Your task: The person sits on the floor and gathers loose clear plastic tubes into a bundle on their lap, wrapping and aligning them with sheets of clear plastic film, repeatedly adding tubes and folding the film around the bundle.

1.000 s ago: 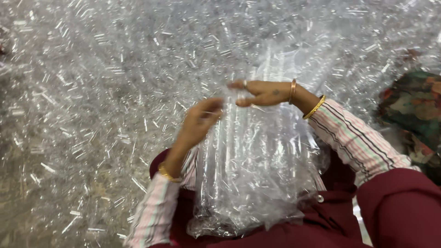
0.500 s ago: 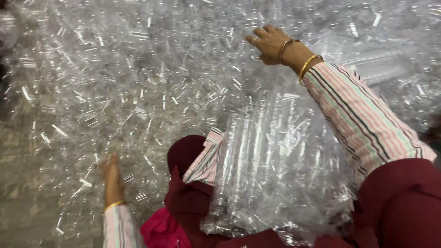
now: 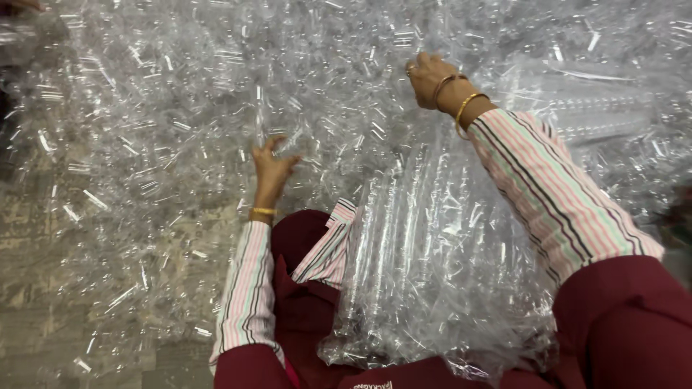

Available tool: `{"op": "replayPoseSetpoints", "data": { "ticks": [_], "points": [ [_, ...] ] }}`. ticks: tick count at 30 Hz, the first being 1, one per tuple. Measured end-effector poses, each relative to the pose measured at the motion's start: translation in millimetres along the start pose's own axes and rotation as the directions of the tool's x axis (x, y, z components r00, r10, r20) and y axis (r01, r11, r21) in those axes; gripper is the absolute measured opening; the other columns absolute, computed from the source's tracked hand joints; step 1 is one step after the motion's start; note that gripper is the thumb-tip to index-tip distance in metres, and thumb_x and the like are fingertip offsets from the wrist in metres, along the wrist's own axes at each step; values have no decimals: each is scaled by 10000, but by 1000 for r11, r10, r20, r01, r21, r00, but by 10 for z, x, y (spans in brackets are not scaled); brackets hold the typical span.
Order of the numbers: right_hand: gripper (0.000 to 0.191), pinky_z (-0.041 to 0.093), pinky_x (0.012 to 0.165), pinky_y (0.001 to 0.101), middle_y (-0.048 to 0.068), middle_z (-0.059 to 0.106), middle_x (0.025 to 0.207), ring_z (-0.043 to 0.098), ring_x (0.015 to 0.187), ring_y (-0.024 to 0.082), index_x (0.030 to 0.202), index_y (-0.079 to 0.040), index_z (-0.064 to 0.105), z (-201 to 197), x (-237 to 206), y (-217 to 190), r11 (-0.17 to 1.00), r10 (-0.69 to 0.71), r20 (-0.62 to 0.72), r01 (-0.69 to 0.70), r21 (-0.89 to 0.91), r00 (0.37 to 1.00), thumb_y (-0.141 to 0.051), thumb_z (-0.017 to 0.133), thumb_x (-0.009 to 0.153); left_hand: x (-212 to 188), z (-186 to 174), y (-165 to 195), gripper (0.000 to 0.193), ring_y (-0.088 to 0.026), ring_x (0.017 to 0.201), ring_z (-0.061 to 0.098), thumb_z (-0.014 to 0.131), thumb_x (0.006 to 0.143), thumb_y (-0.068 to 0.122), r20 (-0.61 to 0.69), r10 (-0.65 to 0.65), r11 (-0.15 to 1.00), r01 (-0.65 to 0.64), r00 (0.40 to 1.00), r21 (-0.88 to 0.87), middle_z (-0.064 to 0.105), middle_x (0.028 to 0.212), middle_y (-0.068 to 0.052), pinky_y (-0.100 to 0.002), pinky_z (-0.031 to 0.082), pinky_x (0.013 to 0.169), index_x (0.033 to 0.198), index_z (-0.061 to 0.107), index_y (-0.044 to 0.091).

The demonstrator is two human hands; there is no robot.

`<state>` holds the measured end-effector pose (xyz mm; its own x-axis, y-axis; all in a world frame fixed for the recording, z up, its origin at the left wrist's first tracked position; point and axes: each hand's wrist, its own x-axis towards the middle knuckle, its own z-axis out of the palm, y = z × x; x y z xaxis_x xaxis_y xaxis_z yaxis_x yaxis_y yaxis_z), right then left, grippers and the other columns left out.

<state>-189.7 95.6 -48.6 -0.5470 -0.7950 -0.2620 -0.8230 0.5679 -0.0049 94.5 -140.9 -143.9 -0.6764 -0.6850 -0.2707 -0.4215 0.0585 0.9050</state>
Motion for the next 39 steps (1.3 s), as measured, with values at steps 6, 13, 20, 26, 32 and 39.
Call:
{"op": "replayPoseSetpoints", "data": {
  "ticks": [6,13,20,26,32,39],
  "points": [
    [495,503,967,533,182,446,1455,425,1349,424,1329,-84,570,-80,-169,-8,990,15,-69,-24,-137,998,-73,662,843,-61,44,352,805,-205,964,650,729,808,-48,258,253,934,-166,933,-317,490,1444,-143,-299,608,762,1514,432,198],
    [807,452,965,610,191,491,1360,438,1264,438,1468,-87,472,-156,-179,-8,996,22,-48,-26,-85,999,-291,799,759,-273,124,614,897,-233,1100,676,677,820,-97,387,385,856,-168,838,-488,461,1522,-158,-324,607,875,1614,322,122],
    [518,556,913,433,163,533,1316,603,1116,334,1131,-64,585,-145,-325,-78,930,-303,-230,340,140,925,-338,820,759,-336,79,667,901,-217,1159,673,642,831,-94,426,420,866,-213,801,-453,391,1630,-174,-313,610,882,1619,254,105],
    [461,567,710,403,110,571,1073,675,851,269,1178,-53,514,-160,-851,-678,749,-484,-418,611,257,769,-210,794,846,-633,62,1131,763,-220,1029,753,749,857,-42,633,386,922,-310,671,-233,593,1510,-164,-322,646,917,1555,460,65],
    [883,567,647,390,183,472,1184,627,705,268,1499,13,344,-390,-1258,-926,733,-447,-370,571,370,814,-263,799,794,-940,184,1652,959,-168,743,734,803,865,154,641,369,872,-490,673,13,668,1295,-181,-286,628,630,1615,205,181],
    [459,581,753,363,169,701,974,675,786,164,1304,-32,543,-340,-1324,-638,457,-105,-182,210,864,978,-293,753,991,-467,507,1340,672,-245,861,693,689,930,294,367,432,898,-358,824,-255,613,1215,-178,-393,607,674,1496,360,145]
  ]
}}
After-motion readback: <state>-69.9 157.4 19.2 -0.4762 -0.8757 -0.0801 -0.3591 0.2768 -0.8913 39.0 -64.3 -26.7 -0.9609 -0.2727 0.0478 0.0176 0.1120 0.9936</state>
